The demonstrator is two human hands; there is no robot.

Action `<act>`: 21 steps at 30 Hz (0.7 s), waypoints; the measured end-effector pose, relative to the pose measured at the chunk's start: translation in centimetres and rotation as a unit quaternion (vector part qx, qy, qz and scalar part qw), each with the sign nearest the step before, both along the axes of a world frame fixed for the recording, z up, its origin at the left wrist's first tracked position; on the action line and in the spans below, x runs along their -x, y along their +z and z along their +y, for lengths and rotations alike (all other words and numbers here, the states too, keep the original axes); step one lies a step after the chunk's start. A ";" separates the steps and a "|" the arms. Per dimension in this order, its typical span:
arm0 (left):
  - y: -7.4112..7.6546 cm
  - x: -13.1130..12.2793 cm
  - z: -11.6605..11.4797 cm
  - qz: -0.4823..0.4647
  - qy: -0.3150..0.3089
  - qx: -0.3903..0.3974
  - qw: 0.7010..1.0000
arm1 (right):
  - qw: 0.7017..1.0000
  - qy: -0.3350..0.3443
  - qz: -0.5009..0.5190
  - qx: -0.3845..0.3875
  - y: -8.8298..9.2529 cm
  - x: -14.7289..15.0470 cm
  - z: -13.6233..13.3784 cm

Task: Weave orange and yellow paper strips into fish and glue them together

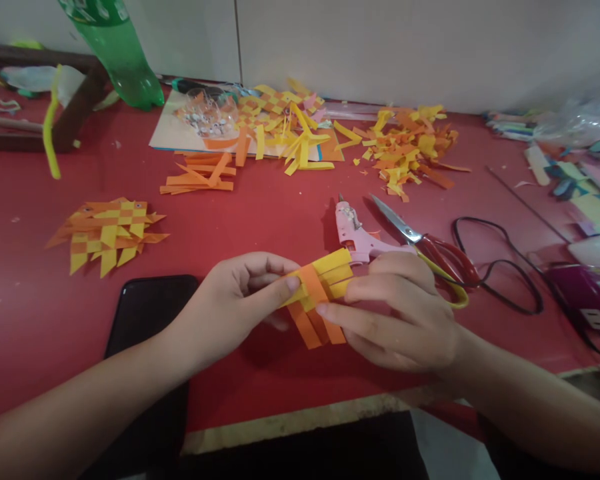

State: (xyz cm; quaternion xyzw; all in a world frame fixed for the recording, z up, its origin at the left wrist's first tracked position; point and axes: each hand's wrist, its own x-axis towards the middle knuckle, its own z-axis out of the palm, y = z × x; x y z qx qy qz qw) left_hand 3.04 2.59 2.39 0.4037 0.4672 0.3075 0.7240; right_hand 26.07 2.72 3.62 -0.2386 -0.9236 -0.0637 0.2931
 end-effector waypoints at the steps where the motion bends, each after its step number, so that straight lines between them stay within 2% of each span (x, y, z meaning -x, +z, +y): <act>1: 0.0 0.0 0.0 -0.004 0.004 0.001 1.000 | 1.000 0.000 -0.001 0.003 0.0 0.0 0.0; 7: -0.3 0.1 -0.2 -0.048 0.022 0.000 0.999 | 1.000 0.001 0.024 0.021 -0.6 -0.2 -0.2; 11: -0.5 0.1 -0.2 -0.064 0.033 -0.004 0.997 | 0.990 -0.016 0.088 0.107 -0.3 0.0 -0.5; 13: -0.5 0.1 -0.3 -0.069 0.041 -0.003 0.997 | 0.978 -0.027 0.128 0.160 -0.1 0.0 -0.5; 16: -0.4 0.1 -0.3 -0.072 0.056 0.001 0.996 | 0.961 -0.062 0.183 0.199 -0.1 0.2 -0.3; 21: -0.1 -0.1 -0.1 -0.071 0.058 0.003 0.996 | 0.903 -0.090 0.258 0.333 -1.0 0.6 -0.6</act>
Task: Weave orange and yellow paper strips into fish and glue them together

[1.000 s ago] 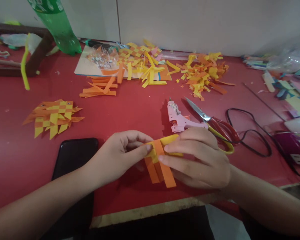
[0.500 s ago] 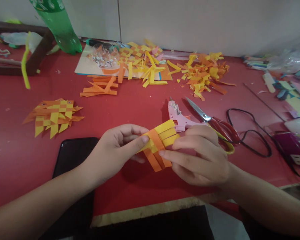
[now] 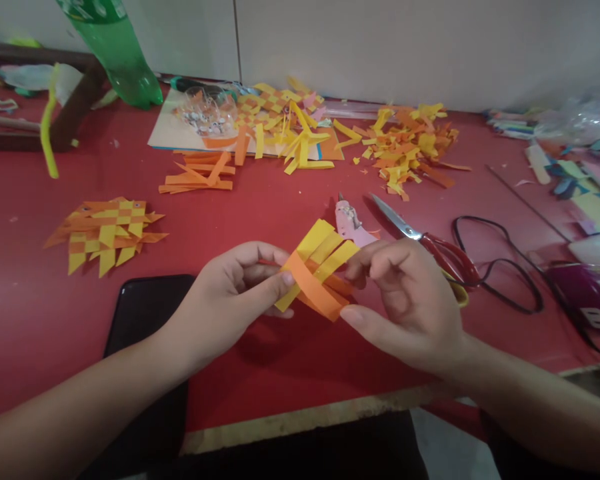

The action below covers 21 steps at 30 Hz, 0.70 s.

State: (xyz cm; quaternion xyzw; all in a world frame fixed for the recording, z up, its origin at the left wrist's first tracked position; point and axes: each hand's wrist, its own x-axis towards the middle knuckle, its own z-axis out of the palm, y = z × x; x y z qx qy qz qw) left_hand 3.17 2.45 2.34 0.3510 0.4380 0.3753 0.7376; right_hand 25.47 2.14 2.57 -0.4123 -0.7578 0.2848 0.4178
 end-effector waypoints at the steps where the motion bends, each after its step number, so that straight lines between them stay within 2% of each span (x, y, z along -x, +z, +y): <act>1: 0.1 0.0 0.0 0.003 0.000 0.000 1.000 | 1.000 0.003 -0.002 0.006 -0.2 0.0 -0.1; 3: 0.2 -0.1 0.0 0.017 -0.002 0.000 1.000 | 0.999 0.003 -0.019 -0.030 -0.3 0.0 -0.3; 7: 0.3 0.0 0.0 0.079 -0.025 -0.012 0.997 | 0.984 -0.010 -0.076 -0.162 0.2 0.0 -0.3; 10: 0.4 0.1 0.0 0.102 -0.037 -0.034 0.993 | 0.974 0.026 -0.101 -0.200 0.8 0.2 -0.1; 14: 0.4 0.1 0.0 0.084 -0.035 -0.033 0.995 | 0.978 0.049 -0.095 -0.182 1.0 0.4 0.1; 21: 0.0 0.3 -0.1 0.044 -0.054 -0.020 0.997 | 0.996 -0.002 -0.045 -0.080 0.4 0.1 -0.1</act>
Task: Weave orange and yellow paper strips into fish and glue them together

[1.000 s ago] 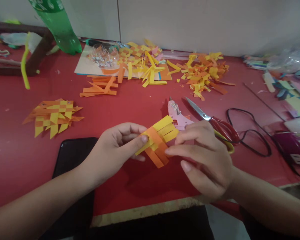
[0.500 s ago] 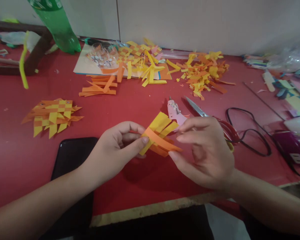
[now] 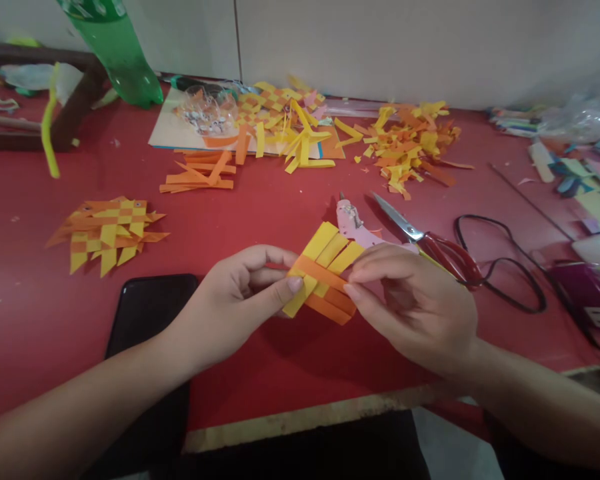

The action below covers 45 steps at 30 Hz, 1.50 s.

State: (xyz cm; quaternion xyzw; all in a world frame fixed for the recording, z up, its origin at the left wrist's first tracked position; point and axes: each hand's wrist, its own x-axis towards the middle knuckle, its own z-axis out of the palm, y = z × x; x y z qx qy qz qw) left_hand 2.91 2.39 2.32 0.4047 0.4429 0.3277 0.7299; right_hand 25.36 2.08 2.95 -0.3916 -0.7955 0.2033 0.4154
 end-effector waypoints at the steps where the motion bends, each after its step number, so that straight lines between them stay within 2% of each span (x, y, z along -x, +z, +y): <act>1: 0.0 0.0 0.0 -0.010 -0.005 -0.001 1.000 | 1.000 -0.007 0.007 0.017 0.0 0.0 0.0; 6: 0.1 -0.2 0.0 -0.044 -0.012 0.005 0.999 | 0.995 -0.016 0.062 0.074 0.1 0.3 -0.1; 12: 0.0 0.0 -0.2 -0.063 0.003 0.030 0.998 | 0.994 -0.010 0.080 0.067 -0.2 0.3 0.0; 16: 0.0 0.0 -0.2 -0.032 0.017 0.031 0.999 | 0.999 0.005 0.022 0.025 -0.5 0.0 0.0; 20: 0.2 -0.1 -0.1 0.036 -0.010 0.007 0.999 | 0.999 0.025 -0.021 -0.026 -0.5 0.0 0.0; 22: 0.3 -0.2 -0.1 0.062 -0.019 -0.002 0.998 | 1.000 0.020 -0.004 -0.001 -0.6 0.1 -0.1; 26: 0.3 -0.2 -0.1 0.072 -0.020 -0.014 0.997 | 0.983 0.022 0.078 0.162 -0.6 0.3 -0.4; 28: 0.3 -0.2 -0.2 0.074 -0.027 -0.017 0.997 | 0.973 0.019 0.097 0.208 -0.5 0.4 -0.5; 36: 0.4 -0.2 -0.2 0.082 -0.031 -0.018 0.996 | 0.972 0.022 0.124 0.200 -0.5 0.6 -0.4; 45: 0.7 -0.5 -0.1 0.073 -0.074 -0.013 0.994 | 0.968 0.049 0.103 0.222 -0.8 0.5 -0.6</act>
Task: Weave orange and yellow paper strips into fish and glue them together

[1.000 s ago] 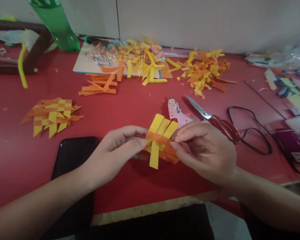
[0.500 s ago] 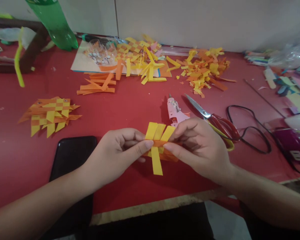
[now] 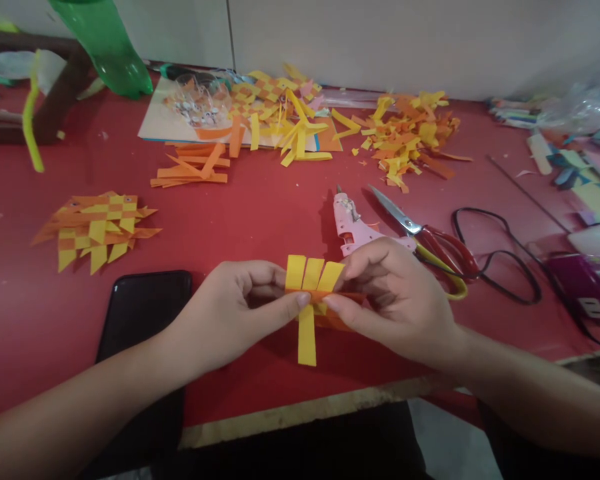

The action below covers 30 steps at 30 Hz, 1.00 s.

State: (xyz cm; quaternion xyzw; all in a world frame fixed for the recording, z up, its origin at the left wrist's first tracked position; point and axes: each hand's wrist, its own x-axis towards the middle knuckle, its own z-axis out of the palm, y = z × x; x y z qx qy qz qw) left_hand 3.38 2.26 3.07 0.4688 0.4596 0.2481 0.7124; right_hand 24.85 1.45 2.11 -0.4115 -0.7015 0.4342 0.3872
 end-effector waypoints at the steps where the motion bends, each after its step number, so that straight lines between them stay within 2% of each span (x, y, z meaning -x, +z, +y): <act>1: 0.0 0.0 0.0 0.004 -0.005 -0.001 1.000 | 1.000 0.003 0.001 0.018 0.0 0.0 0.0; 4: 0.0 0.0 -0.1 0.014 -0.030 -0.014 0.999 | 0.998 0.014 0.007 0.059 0.0 0.2 -0.1; 10: 0.0 0.0 -0.3 0.022 -0.060 -0.036 0.997 | 0.999 0.014 0.012 0.052 0.3 0.3 -0.2; 16: -0.5 0.1 -0.6 -0.037 -0.016 -0.057 0.998 | 0.998 -0.053 0.019 0.020 0.5 0.4 -0.2; 19: -0.6 0.1 -0.7 -0.054 -0.029 -0.083 0.995 | 0.997 -0.065 0.020 0.022 0.7 0.5 -0.2; 24: -0.5 0.0 -0.6 -0.009 -0.032 -0.111 0.993 | 0.999 -0.018 -0.009 0.031 0.7 0.4 0.0; 27: -0.4 -0.1 -0.6 0.004 -0.049 -0.119 0.992 | 0.999 -0.016 -0.036 0.033 0.6 0.2 0.1; 30: -0.4 -0.1 -0.6 0.011 -0.063 -0.111 0.992 | 0.998 0.010 -0.019 0.056 0.6 0.1 0.1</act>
